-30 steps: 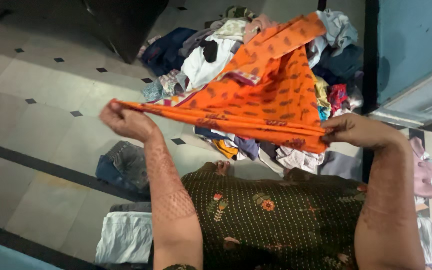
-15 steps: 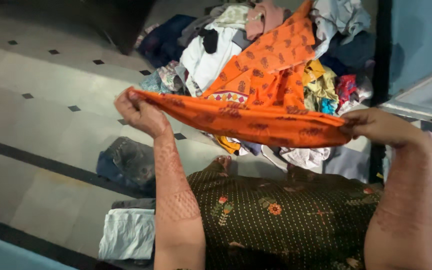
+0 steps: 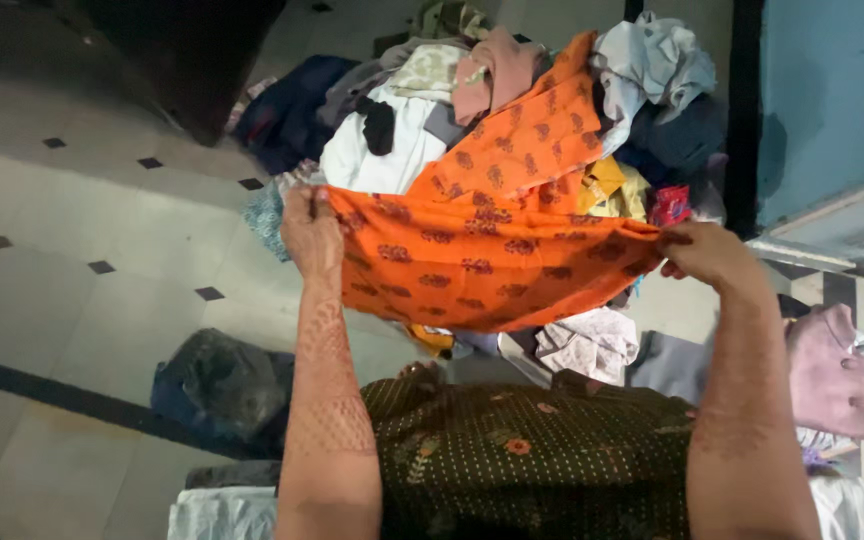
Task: The person sits on the floor and sorts through a large pile of laundry, picking up individual items of clothing like t-shirts, shorts, and dresses to inspect and organize them into different piles.
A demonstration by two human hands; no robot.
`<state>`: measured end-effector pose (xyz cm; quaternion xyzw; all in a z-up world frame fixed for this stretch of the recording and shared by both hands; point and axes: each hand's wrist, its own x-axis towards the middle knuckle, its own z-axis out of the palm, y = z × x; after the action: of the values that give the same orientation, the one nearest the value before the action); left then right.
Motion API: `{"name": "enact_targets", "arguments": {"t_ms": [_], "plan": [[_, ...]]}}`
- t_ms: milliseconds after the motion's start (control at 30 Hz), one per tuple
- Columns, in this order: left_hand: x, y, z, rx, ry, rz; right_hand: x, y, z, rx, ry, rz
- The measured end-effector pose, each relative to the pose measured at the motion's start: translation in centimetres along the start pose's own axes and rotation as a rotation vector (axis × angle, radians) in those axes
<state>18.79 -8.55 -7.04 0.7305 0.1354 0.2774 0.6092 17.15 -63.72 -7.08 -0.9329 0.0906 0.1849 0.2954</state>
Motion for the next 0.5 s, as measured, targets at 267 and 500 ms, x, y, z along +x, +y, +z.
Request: {"name": "enact_targets", "arguments": {"t_ms": [267,500], "plan": [[2.7,-15.4,5.3,0.591,-1.212,-0.602,6.4,0.1,3.9,0.073,-0.544,0.328],[3.9,-12.3,9.8,0.710,-1.377,-0.472,14.8,1.5,5.0,0.083,-0.634,0.394]]}}
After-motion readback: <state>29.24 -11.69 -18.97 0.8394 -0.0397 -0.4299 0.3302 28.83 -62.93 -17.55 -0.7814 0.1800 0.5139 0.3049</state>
